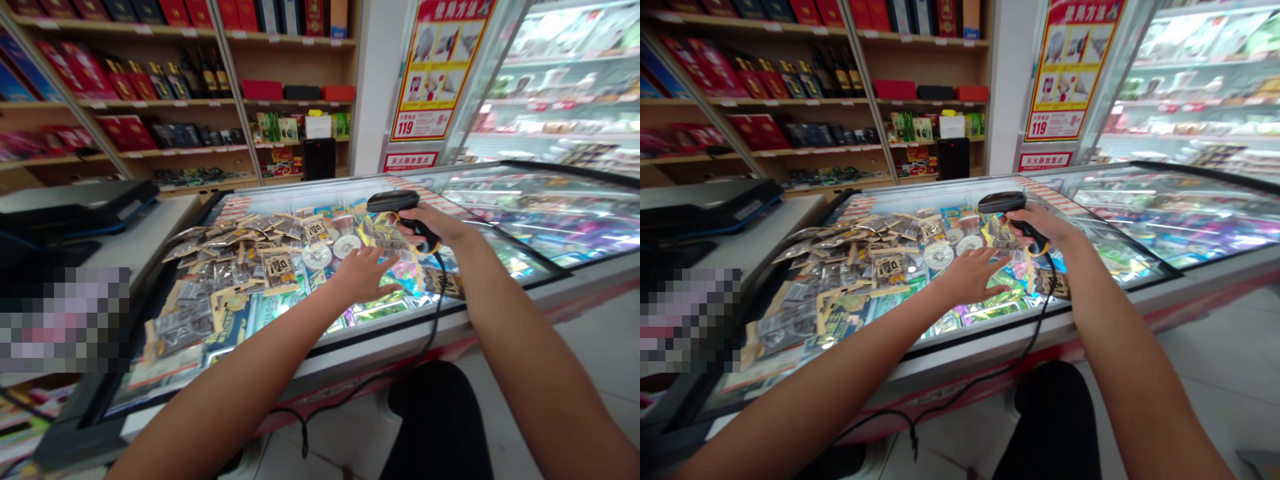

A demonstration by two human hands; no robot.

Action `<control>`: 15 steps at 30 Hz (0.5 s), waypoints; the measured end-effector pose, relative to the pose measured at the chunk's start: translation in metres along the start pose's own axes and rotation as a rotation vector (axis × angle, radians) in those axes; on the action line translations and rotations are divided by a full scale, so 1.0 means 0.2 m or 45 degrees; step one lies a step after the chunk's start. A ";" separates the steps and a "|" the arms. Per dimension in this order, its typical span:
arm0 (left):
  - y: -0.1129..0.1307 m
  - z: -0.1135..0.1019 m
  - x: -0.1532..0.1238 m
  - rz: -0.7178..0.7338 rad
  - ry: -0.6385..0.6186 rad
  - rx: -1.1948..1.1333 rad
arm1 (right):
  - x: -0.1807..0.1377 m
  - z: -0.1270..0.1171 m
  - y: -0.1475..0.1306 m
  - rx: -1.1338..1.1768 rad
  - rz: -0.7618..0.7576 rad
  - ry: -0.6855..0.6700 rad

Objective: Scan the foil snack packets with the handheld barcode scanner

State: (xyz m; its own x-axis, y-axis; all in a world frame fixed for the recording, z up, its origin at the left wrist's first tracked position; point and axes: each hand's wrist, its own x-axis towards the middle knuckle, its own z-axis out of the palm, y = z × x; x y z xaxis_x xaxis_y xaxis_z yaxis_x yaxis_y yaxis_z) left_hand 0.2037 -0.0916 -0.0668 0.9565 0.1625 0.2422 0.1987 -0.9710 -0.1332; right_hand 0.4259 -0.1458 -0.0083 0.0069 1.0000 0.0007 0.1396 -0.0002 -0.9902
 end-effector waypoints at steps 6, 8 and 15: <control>-0.19 -0.05 -0.06 -0.311 -0.054 0.125 | -0.01 0.04 -0.01 -0.012 0.005 -0.040; -0.21 -0.06 -0.07 -0.347 -0.039 0.132 | -0.01 0.04 -0.01 -0.020 0.033 -0.060; -0.07 -0.01 -0.05 -0.183 -0.169 -0.063 | 0.01 0.01 0.03 -0.074 0.146 -0.155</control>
State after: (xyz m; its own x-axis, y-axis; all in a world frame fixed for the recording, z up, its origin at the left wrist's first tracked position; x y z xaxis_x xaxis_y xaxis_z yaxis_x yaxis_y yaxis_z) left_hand 0.1906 -0.0808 -0.0664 0.9393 0.3190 0.1260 0.3280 -0.9429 -0.0584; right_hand 0.4256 -0.1433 -0.0146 -0.0934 0.9868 -0.1324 0.2016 -0.1115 -0.9731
